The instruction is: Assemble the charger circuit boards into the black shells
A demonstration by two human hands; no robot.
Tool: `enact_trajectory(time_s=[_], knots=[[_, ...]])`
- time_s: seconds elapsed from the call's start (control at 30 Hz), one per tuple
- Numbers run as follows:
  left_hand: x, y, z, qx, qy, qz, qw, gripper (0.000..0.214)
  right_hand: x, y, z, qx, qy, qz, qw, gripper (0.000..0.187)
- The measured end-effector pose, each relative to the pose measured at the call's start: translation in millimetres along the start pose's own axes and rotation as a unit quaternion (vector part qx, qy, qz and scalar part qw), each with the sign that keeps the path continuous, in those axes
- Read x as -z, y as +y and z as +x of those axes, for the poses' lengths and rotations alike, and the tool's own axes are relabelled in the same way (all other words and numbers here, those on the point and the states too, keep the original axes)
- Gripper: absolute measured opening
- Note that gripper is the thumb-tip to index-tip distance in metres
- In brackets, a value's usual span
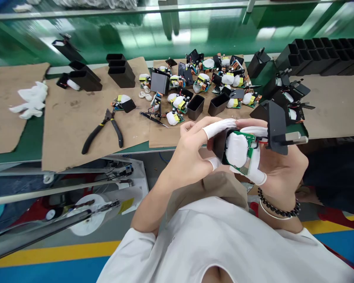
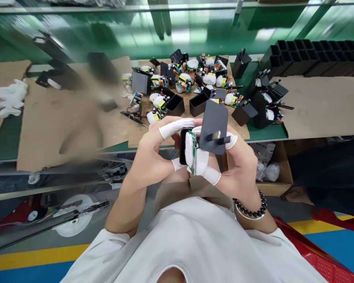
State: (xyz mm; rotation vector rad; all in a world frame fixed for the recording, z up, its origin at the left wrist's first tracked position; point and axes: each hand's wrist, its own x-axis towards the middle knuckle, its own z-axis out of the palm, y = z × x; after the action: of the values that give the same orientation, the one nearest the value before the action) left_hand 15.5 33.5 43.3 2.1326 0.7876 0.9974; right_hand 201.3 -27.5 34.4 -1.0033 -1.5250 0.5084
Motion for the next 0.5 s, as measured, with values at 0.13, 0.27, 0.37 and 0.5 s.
enact_trajectory(time_s=[0.13, 0.27, 0.37, 0.5], knots=[[-0.2, 1.8, -1.0, 0.002, -0.005, 0.017, 1.000, 0.057, 1.8, -0.9, -2.9, 0.005, 0.003, 0.009, 1.000, 0.052], [0.8, 3.9, -3.4, -0.009, -0.003, 0.033, 0.999, 0.058, 1.2, -2.4, -5.3, 0.002, 0.001, 0.009, 1.000, 0.051], [2.1, 5.9, -4.3, -0.012, 0.003, 0.041, 0.999, 0.060, -0.9, -5.9, -7.5, -0.005, 0.010, -0.001, 1.000, 0.048], [3.4, 7.9, -4.2, -0.008, -0.001, 0.048, 0.999, 0.063, -0.2, -9.7, -9.6, -0.034, 0.017, -0.031, 0.999, 0.041]])
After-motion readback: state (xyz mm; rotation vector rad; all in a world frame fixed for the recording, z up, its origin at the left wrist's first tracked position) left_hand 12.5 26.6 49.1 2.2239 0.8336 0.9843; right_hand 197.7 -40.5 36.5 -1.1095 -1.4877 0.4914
